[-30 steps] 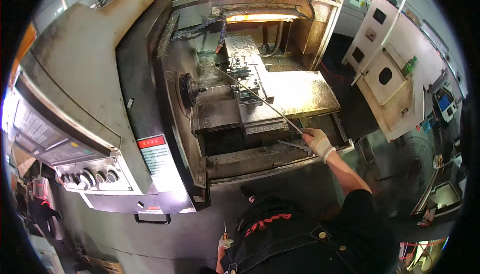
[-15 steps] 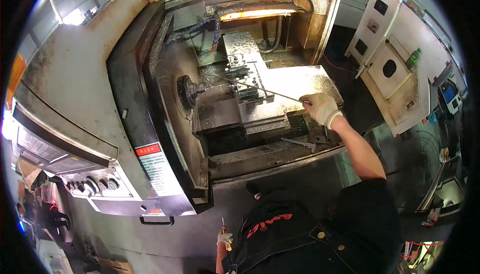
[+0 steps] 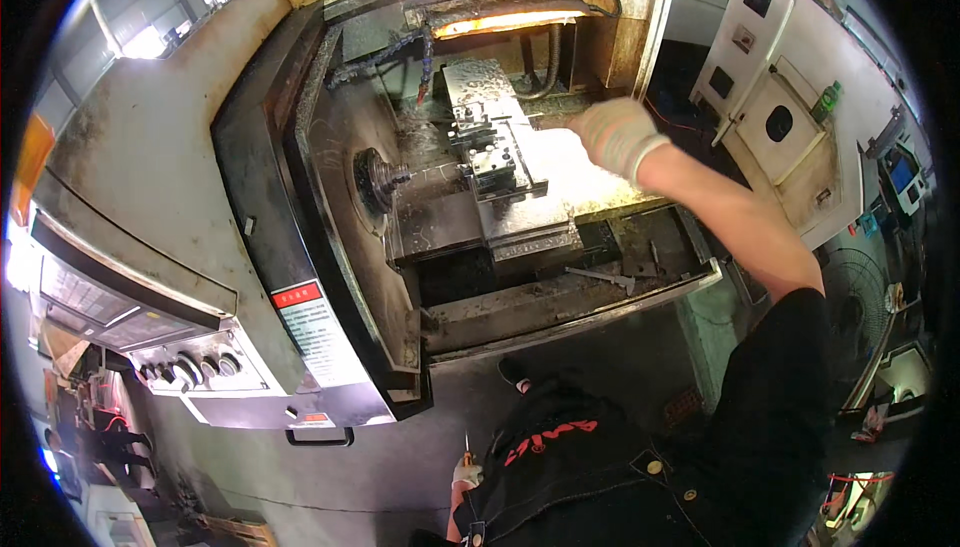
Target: The person operates a CNC lathe in a workshop, repeatedly opening the machine door to load metal rings into the chuck and close the door. The person also uses a long metal rod to clear metal shavings from the machine bed and the chuck area.
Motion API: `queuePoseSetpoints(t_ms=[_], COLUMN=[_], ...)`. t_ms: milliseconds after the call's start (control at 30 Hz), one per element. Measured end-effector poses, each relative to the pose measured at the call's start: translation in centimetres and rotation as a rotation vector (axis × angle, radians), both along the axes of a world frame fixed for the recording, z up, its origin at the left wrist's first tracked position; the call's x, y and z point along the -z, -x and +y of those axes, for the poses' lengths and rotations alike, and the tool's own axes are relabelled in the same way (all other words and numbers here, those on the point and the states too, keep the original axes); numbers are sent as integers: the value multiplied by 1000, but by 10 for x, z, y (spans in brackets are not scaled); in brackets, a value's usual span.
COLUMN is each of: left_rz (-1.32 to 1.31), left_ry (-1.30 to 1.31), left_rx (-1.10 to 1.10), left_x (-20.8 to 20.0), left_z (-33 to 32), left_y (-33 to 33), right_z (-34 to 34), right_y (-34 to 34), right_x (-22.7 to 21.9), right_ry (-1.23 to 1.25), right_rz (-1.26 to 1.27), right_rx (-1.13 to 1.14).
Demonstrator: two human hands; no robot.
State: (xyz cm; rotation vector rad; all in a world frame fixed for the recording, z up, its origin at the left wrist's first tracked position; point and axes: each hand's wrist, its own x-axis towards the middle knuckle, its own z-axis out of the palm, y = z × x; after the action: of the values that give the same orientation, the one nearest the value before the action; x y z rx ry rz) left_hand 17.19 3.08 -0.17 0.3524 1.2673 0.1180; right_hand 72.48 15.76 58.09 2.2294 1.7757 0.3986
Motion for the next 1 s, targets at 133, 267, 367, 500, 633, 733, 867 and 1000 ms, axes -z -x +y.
queuePoseSetpoints(t_ms=[133,267,367,500,633,733,867,1000], left_rz=[-76,-51,67,145,130,115,142,99], left_ry=[80,-17,-223,-322,-263,-252,-297,-213], left_rx=[-102,12,210,313,304,321,362,317], left_x=[15,31,27,0,8,24,30,10], left_z=[5,3,-3,-3,-7,-7,-6,-1], left_y=[0,0,-2,-8,-4,-2,-4,-6], right_z=[-3,-14,-30,-67,-108,-134,-176,-219], right_y=[41,70,78,82,82,79,68,75], right_x=[42,26,13,-22,-38,-48,-44,-27], right_ry=[229,245,207,256,231,129,-39,-82], right_rz=[-111,-129,-145,-172,-223,-180,-89,-91], right_rx=[-165,-175,-204,-161,-123,-91,-139,-193])
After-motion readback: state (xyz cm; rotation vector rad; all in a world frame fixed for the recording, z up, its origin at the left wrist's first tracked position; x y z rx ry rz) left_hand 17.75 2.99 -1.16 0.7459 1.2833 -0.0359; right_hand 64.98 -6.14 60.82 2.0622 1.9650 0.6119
